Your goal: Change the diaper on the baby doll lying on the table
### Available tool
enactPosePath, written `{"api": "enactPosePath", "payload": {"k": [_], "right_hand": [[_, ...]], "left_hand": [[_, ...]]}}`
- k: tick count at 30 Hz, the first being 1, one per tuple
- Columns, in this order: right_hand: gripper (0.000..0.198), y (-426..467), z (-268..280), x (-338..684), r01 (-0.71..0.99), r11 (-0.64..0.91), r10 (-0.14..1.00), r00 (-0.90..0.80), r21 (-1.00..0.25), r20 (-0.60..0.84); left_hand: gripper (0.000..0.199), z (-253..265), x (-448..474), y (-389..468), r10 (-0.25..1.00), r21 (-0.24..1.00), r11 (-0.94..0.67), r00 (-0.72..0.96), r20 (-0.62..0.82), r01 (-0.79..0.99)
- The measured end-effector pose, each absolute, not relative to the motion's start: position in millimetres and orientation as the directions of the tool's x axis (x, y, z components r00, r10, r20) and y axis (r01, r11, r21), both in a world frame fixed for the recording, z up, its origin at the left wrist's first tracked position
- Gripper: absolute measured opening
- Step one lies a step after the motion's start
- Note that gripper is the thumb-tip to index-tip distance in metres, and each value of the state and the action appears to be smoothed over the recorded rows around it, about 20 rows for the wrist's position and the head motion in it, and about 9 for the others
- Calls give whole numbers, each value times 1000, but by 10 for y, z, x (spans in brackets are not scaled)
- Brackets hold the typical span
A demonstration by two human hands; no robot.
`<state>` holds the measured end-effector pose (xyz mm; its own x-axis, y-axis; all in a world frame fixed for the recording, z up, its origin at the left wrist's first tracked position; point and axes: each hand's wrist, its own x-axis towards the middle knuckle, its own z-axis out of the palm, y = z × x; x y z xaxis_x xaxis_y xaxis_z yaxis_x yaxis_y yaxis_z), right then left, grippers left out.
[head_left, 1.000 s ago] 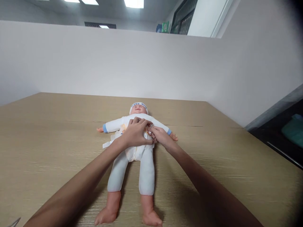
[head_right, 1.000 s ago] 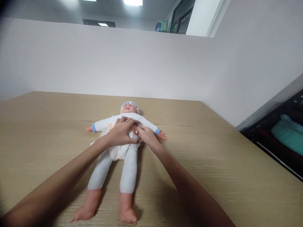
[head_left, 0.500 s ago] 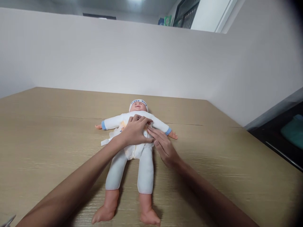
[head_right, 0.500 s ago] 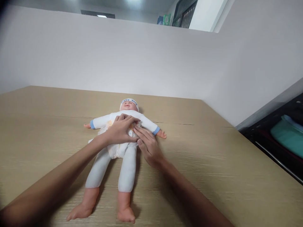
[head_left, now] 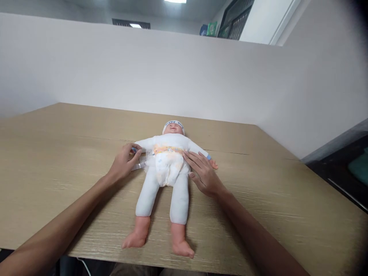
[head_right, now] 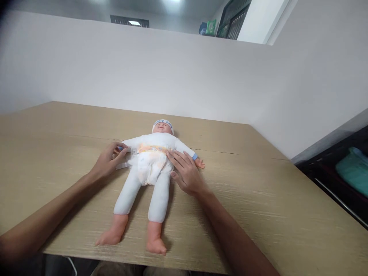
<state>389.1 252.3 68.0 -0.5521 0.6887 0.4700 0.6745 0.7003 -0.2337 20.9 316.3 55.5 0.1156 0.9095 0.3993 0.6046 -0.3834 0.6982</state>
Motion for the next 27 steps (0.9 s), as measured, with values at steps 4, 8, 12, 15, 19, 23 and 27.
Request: {"api": "enactPosePath", "payload": {"k": [4,8,12,15,19,23,27], "right_hand": [[59,2491,656,3840,701,672,701,-498,-239,510],[57,2460,776,3687,662,698,679,-493,-272,543],[51,2507,1113,3340,558,766,641,-625,-319,446],[42,2652,1361,3005,503,805,591,-721,-313,361],[56,3039,1474,2644,534,804,587,-782,-261,209],[71,3437,1409,2464,573,788,593,-805,-225,28],[63,3477,1415,2458,574,798,592,-804,-185,60]], "left_hand": [[41,480,-13,3130,947,625,-295,131,294,723],[39,469,-13,3150,935,559,-355,270,231,749],[35,439,11,3199,929,543,-370,293,225,754],[39,469,3,3212,955,635,-290,255,149,716],[46,603,42,3182,973,862,-154,227,47,482],[46,729,174,3157,977,946,-170,172,125,278],[43,800,285,3191,973,961,-181,182,144,209]]}}
